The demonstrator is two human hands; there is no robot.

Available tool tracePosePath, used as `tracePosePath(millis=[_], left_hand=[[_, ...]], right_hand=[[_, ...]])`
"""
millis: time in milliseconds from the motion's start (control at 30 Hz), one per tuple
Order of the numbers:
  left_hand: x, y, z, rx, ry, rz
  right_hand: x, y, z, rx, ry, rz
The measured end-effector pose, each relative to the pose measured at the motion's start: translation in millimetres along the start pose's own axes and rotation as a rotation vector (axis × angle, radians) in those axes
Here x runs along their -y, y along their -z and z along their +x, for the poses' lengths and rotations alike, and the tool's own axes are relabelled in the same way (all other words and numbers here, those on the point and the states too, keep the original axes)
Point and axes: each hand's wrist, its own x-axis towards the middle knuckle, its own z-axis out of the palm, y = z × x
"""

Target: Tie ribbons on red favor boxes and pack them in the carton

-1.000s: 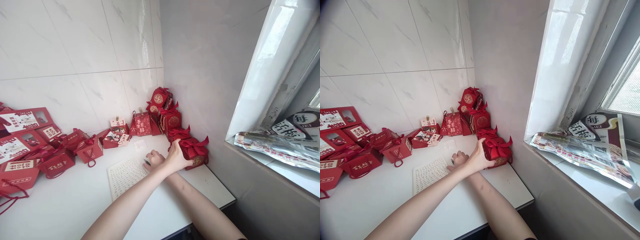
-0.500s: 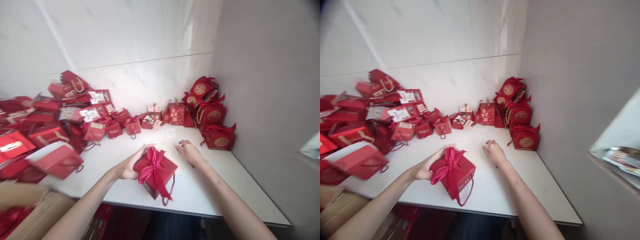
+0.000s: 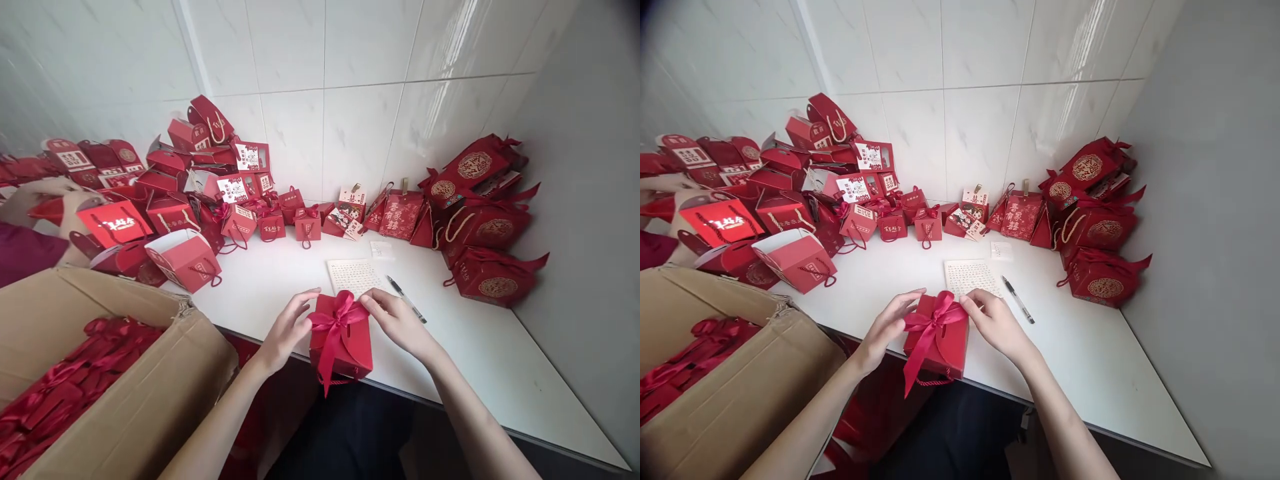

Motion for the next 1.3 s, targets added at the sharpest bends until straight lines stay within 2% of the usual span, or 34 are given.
tracePosePath(millis=[100,300,533,633,767,833,933,1033,1100,1167,1300], left_hand=[[-5.8,-4.8,-1.9,0.11,-0.025,0.099],[-7.5,-9.3,7.8,0.046,-0.093,0.27],[-26.0,-10.1,5.2,0.089,-0.016,0.441],[-32.0,-9.7,7.1,0.146,-0.054,0.49],[-33.2,-12.3,13.0,0.219,-0.102,0.406],[-32.0,-14.3,15.5,0.233,-0.099,0.375],[-30.3,-16.4,17.5,0.235,-0.065,0.367],[-30.4,-17.3,17.4,0.245,-0.045,0.361],[-30.8,-18.5,16.3,0.229,-0.041,0.351],[-29.8,-21.4,14.5,0.168,-0.036,0.329],[-22.2,-33.7,9.4,-0.056,-0.072,0.27]], right_hand=[[2.6,-2.7,-8.5,-0.074,-0.074,-0.041],[7.3,-4.4,-25.1,-0.124,-0.112,0.05],[13.6,-11.8,-44.6,-0.107,-0.164,0.295],[23.3,-11.8,-56.4,-0.066,-0.174,0.251],[34.5,-5.8,-62.3,0.089,-0.212,0.171],[33.8,-0.8,-57.6,0.016,-0.224,0.08],[27.4,6.3,-43.9,-0.191,-0.086,-0.093],[24.1,8.8,-32.4,-0.097,0.072,-0.159],[25.3,6.8,-30.7,-0.081,0.079,-0.19],[27.3,2.5,-33.6,-0.148,0.049,-0.182],[26.1,-9.3,-42.9,-0.227,-0.005,-0.023]])
